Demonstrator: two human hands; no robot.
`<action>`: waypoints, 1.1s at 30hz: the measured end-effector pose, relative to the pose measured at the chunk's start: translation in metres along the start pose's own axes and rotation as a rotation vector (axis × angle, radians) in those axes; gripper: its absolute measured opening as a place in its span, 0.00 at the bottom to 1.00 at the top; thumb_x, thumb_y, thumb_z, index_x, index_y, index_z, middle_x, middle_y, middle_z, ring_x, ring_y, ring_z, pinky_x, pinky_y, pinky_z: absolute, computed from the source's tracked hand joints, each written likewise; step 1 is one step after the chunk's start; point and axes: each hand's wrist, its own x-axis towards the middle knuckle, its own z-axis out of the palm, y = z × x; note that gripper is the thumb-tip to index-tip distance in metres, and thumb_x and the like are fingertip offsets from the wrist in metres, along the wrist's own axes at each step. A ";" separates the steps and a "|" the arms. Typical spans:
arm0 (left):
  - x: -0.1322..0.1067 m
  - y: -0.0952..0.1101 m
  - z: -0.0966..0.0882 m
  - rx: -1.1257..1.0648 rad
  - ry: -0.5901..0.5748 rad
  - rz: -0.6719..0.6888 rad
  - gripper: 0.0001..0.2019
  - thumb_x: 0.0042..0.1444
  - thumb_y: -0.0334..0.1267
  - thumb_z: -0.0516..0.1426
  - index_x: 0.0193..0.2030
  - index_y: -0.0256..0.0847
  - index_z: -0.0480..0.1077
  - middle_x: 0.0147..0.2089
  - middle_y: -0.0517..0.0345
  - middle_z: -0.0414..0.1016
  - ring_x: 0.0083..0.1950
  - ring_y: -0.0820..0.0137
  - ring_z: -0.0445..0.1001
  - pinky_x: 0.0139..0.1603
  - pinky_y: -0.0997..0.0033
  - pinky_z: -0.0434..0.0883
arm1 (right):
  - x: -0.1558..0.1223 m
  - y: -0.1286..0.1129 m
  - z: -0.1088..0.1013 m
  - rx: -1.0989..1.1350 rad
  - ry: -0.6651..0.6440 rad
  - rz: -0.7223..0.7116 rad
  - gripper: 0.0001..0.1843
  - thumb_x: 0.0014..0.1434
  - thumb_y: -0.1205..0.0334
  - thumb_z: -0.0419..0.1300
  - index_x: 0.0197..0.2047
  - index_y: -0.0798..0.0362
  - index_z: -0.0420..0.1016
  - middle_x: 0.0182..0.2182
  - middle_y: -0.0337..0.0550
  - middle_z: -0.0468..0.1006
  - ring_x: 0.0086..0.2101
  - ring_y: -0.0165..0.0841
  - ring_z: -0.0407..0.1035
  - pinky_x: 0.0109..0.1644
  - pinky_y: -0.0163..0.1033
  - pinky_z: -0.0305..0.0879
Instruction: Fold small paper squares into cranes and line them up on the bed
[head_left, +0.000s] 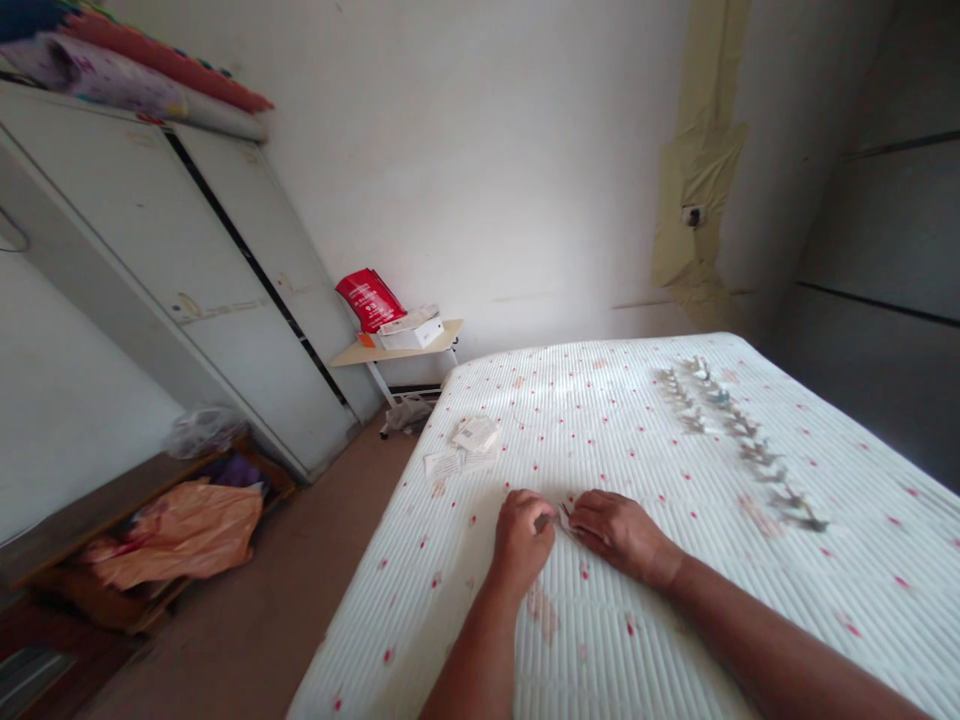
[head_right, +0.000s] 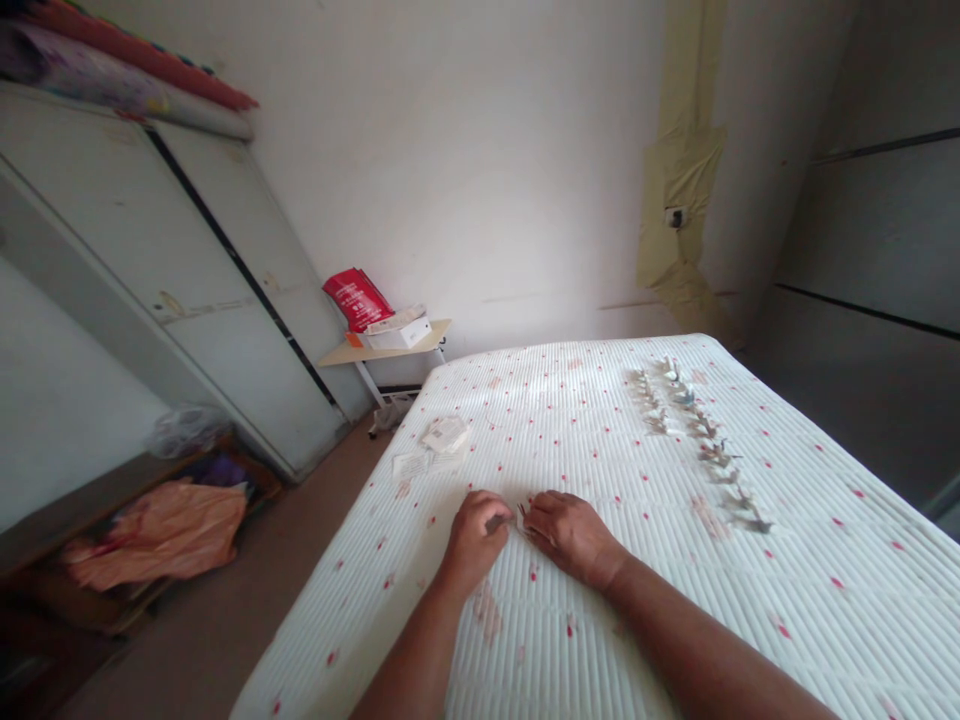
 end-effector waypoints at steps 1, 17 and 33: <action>-0.001 0.001 -0.001 0.000 -0.006 0.007 0.10 0.42 0.24 0.54 0.27 0.41 0.72 0.33 0.60 0.71 0.41 0.70 0.67 0.45 0.69 0.63 | 0.000 0.000 0.000 0.001 0.000 0.005 0.14 0.63 0.62 0.47 0.32 0.53 0.72 0.30 0.43 0.72 0.33 0.31 0.66 0.39 0.35 0.61; -0.007 0.006 0.000 0.074 0.000 0.073 0.10 0.43 0.25 0.57 0.29 0.44 0.74 0.33 0.60 0.71 0.41 0.70 0.66 0.45 0.68 0.62 | 0.001 -0.001 -0.003 0.092 -0.016 0.100 0.08 0.59 0.66 0.51 0.32 0.52 0.71 0.28 0.41 0.69 0.31 0.30 0.64 0.35 0.33 0.60; -0.010 0.011 -0.004 0.055 -0.021 0.073 0.11 0.40 0.24 0.54 0.28 0.42 0.72 0.33 0.60 0.72 0.42 0.69 0.67 0.46 0.68 0.61 | 0.005 -0.011 0.000 0.031 0.006 0.063 0.09 0.58 0.64 0.52 0.31 0.55 0.71 0.28 0.43 0.71 0.32 0.32 0.64 0.39 0.37 0.58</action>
